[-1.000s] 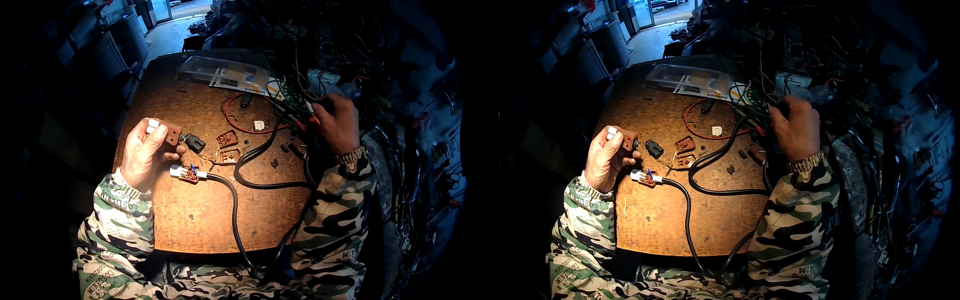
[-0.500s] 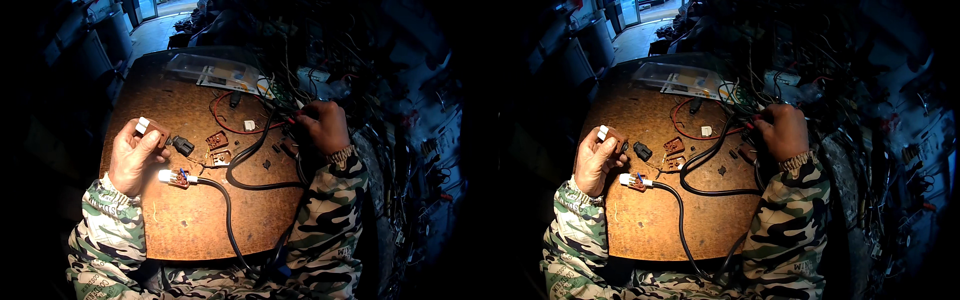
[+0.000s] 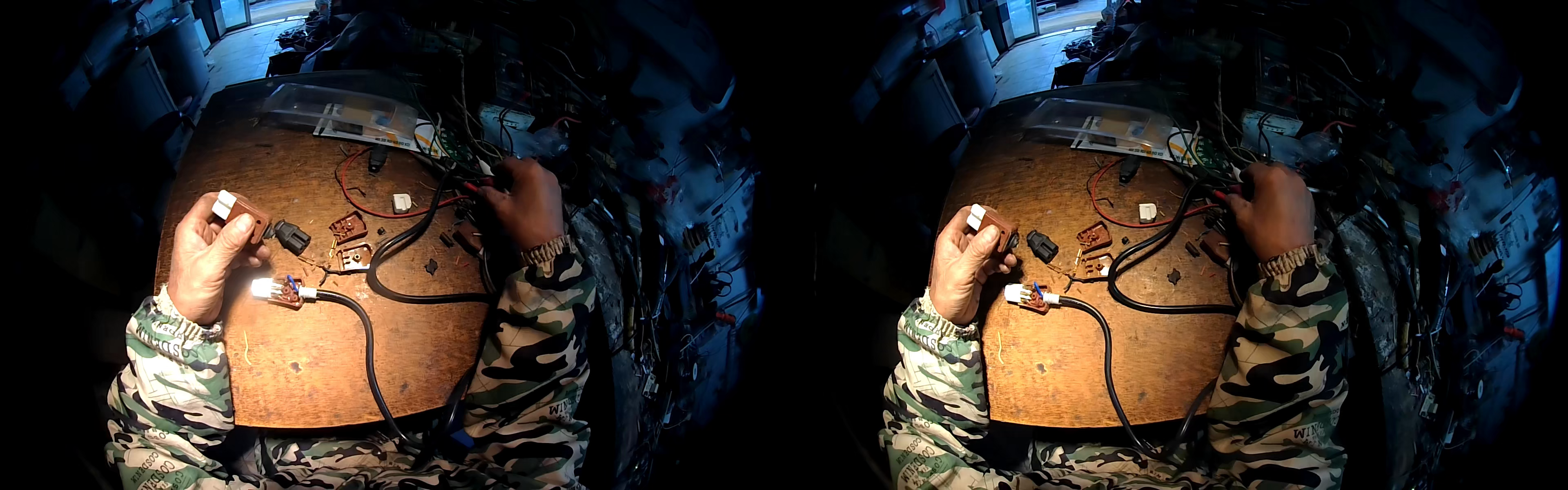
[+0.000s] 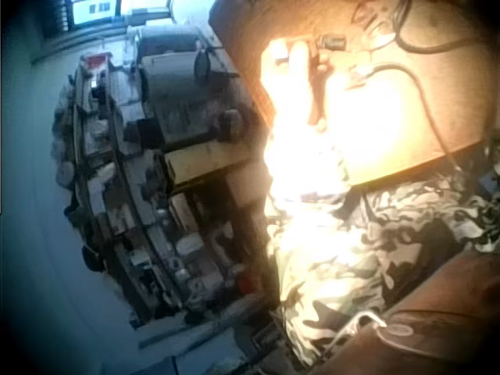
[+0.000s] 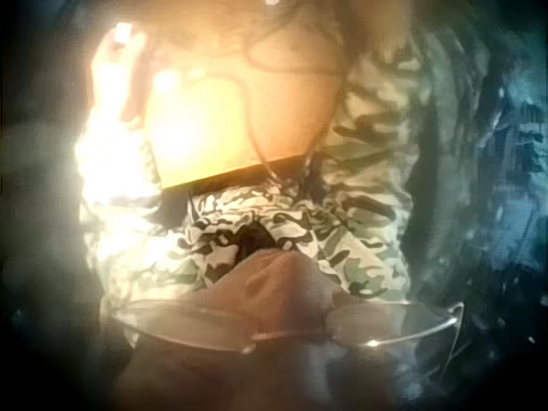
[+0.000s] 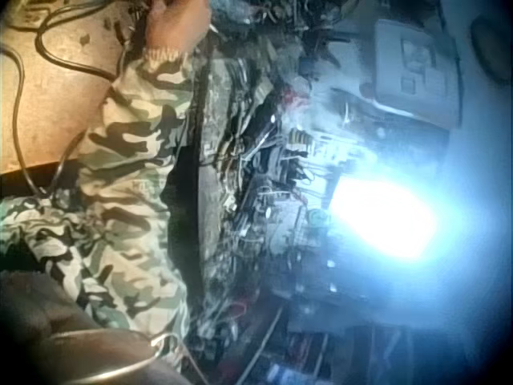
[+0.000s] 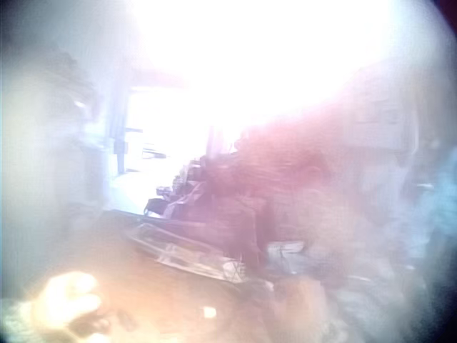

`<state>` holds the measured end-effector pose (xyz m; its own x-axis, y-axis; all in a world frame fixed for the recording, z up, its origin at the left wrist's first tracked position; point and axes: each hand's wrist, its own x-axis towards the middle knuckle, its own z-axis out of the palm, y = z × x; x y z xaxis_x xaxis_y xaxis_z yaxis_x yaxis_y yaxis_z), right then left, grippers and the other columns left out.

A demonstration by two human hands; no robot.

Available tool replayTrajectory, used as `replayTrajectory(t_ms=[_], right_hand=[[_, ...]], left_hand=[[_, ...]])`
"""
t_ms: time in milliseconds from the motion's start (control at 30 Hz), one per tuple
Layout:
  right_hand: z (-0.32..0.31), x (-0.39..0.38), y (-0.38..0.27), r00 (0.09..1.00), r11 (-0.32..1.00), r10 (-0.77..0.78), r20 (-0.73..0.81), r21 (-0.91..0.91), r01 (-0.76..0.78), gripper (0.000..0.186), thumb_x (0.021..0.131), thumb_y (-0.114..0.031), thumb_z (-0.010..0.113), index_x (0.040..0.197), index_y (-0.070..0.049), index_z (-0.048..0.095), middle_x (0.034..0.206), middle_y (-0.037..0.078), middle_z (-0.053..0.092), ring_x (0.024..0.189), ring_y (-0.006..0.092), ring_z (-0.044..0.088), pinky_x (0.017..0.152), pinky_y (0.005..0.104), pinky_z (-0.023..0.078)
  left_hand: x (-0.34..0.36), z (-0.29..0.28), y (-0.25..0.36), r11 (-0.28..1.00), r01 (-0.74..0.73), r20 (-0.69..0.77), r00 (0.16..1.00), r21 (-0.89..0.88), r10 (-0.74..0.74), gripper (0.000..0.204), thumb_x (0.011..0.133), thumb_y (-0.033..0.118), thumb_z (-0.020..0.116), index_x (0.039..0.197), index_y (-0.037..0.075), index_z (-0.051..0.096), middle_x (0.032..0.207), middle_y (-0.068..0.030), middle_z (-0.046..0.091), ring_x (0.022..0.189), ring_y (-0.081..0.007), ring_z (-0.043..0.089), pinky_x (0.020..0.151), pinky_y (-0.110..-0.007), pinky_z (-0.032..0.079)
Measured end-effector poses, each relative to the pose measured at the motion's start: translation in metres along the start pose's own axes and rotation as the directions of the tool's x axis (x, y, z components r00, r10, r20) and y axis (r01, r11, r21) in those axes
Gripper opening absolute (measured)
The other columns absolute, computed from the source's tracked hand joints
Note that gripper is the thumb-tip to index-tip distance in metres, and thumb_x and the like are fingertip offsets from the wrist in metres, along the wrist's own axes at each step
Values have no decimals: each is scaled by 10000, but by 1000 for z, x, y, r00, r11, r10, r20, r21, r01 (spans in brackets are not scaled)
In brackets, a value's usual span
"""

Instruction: The person disassembles a white electrical connector, uses pliers to adjust internal components, and reassembles the connector with wires. They handle multiple small plastic parts and wires on a cluttered workbench.

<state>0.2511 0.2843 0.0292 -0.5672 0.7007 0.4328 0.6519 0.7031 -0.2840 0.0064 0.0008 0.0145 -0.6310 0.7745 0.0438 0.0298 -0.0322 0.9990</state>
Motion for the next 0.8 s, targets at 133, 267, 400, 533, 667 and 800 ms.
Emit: replayTrajectory(t_ms=[133, 267, 400, 533, 667, 800], right_hand=[[0, -10, -9, 975, 956, -222, -21, 190, 222, 284, 796, -91, 798, 1062, -16, 735, 1056, 198, 675, 1014, 352, 663, 852, 429, 560], [27, -25, -63, 815, 828, -544, 197, -33, 560, 246, 790, -27, 760, 1035, -40, 739, 1032, 152, 668, 968, 305, 649, 796, 407, 570], [9, -41, -55, 813, 839, -514, 274, -34, 543, 158, 808, -45, 674, 958, -49, 723, 952, 123, 632, 929, 301, 646, 753, 415, 566], [13, -32, -62, 836, 836, -529, 148, -81, 543, 165, 808, -36, 665, 967, -40, 711, 937, 134, 640, 874, 310, 674, 707, 417, 571], [-44, -28, -51, 823, 821, -566, -51, -123, 557, 164, 809, 25, 693, 963, -31, 710, 936, 141, 663, 853, 298, 699, 705, 391, 597], [-98, -15, -26, 852, 864, -486, -194, -253, 435, 175, 834, 38, 690, 998, -18, 711, 1013, 176, 690, 933, 364, 728, 767, 390, 618]], left_hand=[[2, 3, 2, 1000, -5, 6, 1000, -4, 5, 428, 954, 351, 749, 1152, 31, 544, 937, -50, 660, 749, -121, 676, 638, -227, 549], [-5, -4, 0, 1000, -12, -39, 999, 9, 13, 423, 952, 346, 751, 1140, 36, 532, 927, -50, 652, 733, -121, 673, 634, -225, 552], [9, 14, 1, 999, -18, 52, 998, -34, 20, 411, 953, 335, 751, 1134, 39, 530, 935, -52, 658, 724, -122, 674, 627, -221, 553], [2, -1, -5, 999, -9, 5, 1000, -53, 10, 391, 953, 306, 753, 1140, 41, 535, 927, -51, 649, 748, -130, 685, 638, -233, 554], [4, 1, -9, 997, -10, 45, 999, -77, 14, 385, 957, 313, 746, 1147, 49, 540, 938, -47, 647, 768, -135, 685, 661, -247, 546], [2, -6, -6, 999, -22, 50, 998, -42, 24, 370, 959, 320, 745, 1139, 53, 563, 949, -41, 656, 784, -129, 673, 677, -256, 536]])
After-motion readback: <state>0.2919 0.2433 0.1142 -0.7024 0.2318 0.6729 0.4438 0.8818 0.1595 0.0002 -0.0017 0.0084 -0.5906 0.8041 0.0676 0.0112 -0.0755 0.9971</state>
